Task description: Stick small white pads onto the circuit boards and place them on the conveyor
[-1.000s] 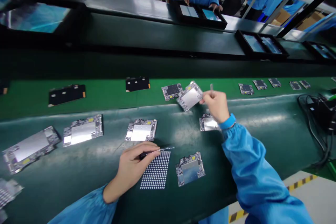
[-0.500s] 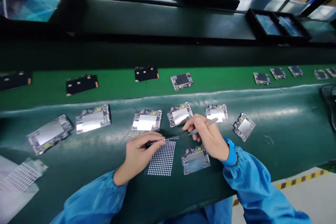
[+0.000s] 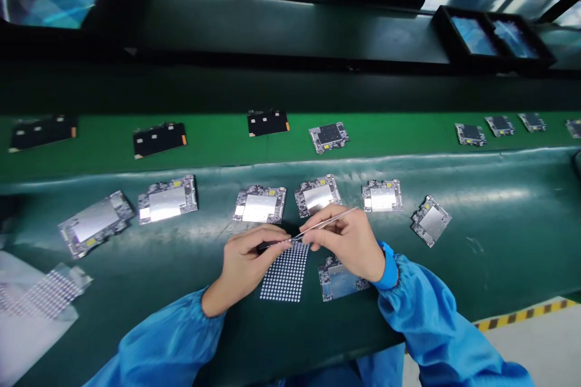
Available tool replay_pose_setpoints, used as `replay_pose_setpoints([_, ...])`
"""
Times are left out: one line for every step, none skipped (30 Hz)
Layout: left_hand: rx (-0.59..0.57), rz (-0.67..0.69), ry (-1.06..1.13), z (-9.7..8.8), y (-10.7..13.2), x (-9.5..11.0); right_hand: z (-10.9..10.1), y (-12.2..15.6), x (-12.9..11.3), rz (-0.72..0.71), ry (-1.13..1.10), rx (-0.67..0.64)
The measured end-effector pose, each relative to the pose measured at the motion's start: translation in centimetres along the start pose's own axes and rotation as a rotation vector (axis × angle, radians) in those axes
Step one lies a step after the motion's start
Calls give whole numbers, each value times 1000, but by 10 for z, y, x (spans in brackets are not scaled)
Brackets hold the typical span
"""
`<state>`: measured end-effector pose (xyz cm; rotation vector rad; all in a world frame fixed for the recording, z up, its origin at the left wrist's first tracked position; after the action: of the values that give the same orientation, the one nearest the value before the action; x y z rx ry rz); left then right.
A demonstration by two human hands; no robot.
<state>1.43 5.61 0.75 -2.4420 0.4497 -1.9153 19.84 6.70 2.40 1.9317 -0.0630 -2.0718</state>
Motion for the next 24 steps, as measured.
replay_pose_setpoints([-2,-4,-3,0,0,0,0,-1,1,14,10,0])
replay_pose_setpoints([-4,-7,-6,0,0,1,0,-2,1,25,19,4])
replay_pose_setpoints([-6,-10,-9,0,-1,1,0,-2,2,31,31,7])
replay_pose_setpoints([-7,-12,-9,0,-1,1,0,-3,2,32,45,10])
replay_pose_setpoints([-8,-14,-8,0,-1,2,0,-4,2,31,58,12])
replay_pose_setpoints([-9,-15,-5,0,-1,2,0,-5,2,29,69,13])
replay_pose_setpoints([-10,-16,-2,0,-1,2,0,-6,3,29,77,11])
replay_pose_setpoints([-10,-16,0,0,-1,2,0,-6,4,30,81,9])
replay_pose_setpoints([-10,-17,1,0,-1,1,0,-7,4,30,80,7])
replay_pose_setpoints([-10,-16,2,0,0,1,0,-7,5,31,76,6])
replay_pose_setpoints([-8,-15,2,0,0,1,1,-7,5,33,71,2])
replay_pose_setpoints([-6,-13,1,0,0,0,3,-7,5,37,64,-1])
replay_pose_setpoints([-5,-10,1,-1,0,0,4,-7,4,40,56,0])
replay_pose_setpoints([-4,-7,-1,-1,0,0,5,-7,4,44,47,3])
replay_pose_setpoints([-3,-5,-2,-1,1,0,6,-7,3,48,36,9])
replay_pose_setpoints([-1,-3,-5,-1,1,0,6,-7,2,52,22,16])
replay_pose_setpoints([0,-2,-7,-1,0,0,6,-7,1,53,5,25])
replay_pose_setpoints([0,-1,-8,-1,0,0,3,-8,0,53,-12,36])
replay_pose_setpoints([1,3,-9,-1,0,0,-2,-9,-1,47,-23,54])
replay_pose_setpoints([2,7,-8,-1,0,0,-9,-11,-1,33,-22,84])
replay_pose_setpoints([2,13,-6,-1,-1,0,-19,-14,-1,14,-6,126])
replay_pose_setpoints([4,19,-5,-1,-1,1,-30,-17,-1,-10,23,179])
replay_pose_setpoints([6,23,-6,-2,-1,1,-43,-20,-1,-32,60,237])
replay_pose_setpoints([10,27,-9,-2,-1,0,-55,-23,0,-49,98,294])
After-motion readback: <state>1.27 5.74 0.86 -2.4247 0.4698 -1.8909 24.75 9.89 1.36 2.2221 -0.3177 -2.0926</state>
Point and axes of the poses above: each hand's wrist, its own y-axis away from the middle knuckle, its own z-axis out of the palm, x = y × z, the point moved 6 cm from there along -y, towards the middle knuckle
